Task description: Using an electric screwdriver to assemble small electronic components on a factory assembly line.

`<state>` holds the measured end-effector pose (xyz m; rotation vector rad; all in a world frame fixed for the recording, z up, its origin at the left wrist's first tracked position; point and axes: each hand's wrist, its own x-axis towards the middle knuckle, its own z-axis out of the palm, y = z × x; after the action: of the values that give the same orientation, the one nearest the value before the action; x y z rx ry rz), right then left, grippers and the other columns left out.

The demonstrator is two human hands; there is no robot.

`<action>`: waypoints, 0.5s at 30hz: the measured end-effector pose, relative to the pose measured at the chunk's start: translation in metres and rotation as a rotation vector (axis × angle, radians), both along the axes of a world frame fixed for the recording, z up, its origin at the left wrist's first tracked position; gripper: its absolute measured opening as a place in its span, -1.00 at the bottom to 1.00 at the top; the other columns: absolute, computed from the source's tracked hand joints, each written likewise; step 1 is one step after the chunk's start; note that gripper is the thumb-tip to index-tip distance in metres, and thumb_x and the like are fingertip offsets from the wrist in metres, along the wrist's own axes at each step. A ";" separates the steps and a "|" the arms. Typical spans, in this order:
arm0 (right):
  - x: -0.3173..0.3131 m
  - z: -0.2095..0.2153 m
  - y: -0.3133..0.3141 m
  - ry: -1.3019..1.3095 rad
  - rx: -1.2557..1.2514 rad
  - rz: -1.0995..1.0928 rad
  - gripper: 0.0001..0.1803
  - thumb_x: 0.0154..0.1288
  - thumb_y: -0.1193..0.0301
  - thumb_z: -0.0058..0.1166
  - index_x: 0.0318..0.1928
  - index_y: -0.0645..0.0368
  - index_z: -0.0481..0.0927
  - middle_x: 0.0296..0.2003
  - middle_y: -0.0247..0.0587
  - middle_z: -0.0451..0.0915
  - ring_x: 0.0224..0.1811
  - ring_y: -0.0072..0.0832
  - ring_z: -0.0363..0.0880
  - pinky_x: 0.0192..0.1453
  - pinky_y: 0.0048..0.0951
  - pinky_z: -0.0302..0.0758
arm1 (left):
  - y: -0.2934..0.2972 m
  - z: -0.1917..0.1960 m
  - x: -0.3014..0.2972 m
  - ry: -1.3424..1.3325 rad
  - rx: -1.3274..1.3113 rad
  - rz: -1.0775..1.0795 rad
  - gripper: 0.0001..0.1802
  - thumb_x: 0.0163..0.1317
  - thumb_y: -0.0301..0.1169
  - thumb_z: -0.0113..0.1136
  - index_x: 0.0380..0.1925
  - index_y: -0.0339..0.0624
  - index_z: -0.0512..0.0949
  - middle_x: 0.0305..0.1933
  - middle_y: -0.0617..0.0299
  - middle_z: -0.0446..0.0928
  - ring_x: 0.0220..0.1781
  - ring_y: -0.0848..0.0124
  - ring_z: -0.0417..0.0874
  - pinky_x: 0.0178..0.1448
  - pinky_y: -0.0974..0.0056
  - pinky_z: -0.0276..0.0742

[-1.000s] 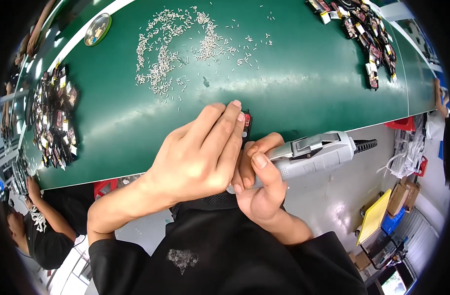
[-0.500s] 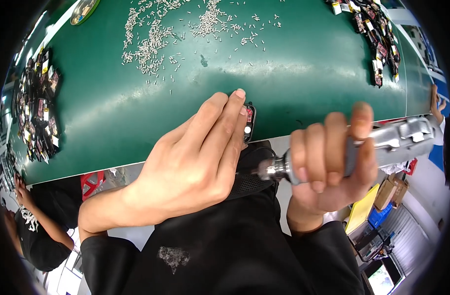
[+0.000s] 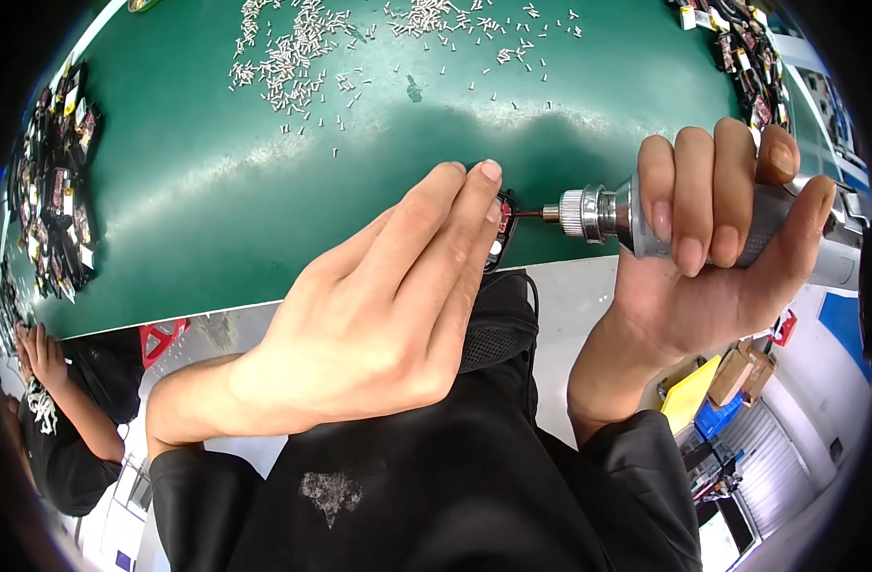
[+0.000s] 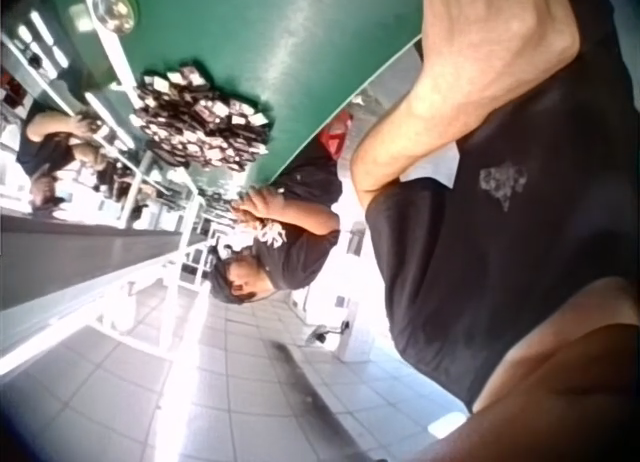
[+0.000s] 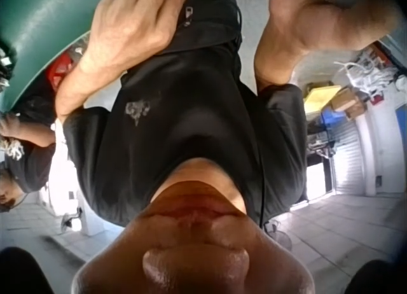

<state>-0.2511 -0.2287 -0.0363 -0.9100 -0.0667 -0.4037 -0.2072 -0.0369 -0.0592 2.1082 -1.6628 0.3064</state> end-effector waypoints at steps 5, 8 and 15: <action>0.004 0.006 -0.002 -0.024 -0.092 0.134 -0.68 0.45 0.16 -0.24 -0.26 0.13 0.45 -0.72 -0.49 0.21 -0.72 -0.69 0.18 -0.48 -0.59 0.20 | -0.001 0.002 -0.002 0.076 -0.018 0.015 -0.58 -0.29 -0.67 0.19 -0.29 -0.65 0.53 -0.11 -0.20 0.54 -0.15 0.07 0.58 -0.20 0.22 0.62; 0.009 0.008 -0.003 -0.061 -0.176 0.190 -0.72 0.45 0.17 -0.25 -0.27 0.09 0.36 -0.71 -0.50 0.21 -0.72 -0.70 0.18 -0.50 -0.58 0.23 | -0.003 0.001 0.001 -0.010 -0.034 -0.004 -0.60 -0.27 -0.67 0.20 -0.30 -0.65 0.53 -0.10 -0.19 0.53 -0.15 0.07 0.58 -0.22 0.22 0.62; 0.025 0.008 0.005 -0.121 -0.298 0.276 -0.77 0.44 0.22 -0.23 -0.26 0.10 0.30 -0.72 -0.53 0.19 -0.76 -0.73 0.11 -0.54 -0.62 0.21 | 0.003 0.010 0.011 0.100 0.036 -0.036 -0.59 -0.24 -0.64 0.16 -0.26 -0.60 0.52 0.04 -0.17 0.46 -0.06 0.09 0.52 -0.21 0.23 0.60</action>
<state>-0.2263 -0.2241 -0.0279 -1.1514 -0.3667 -0.1928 -0.1966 -0.0335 -0.0493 2.0807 -1.6577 0.1579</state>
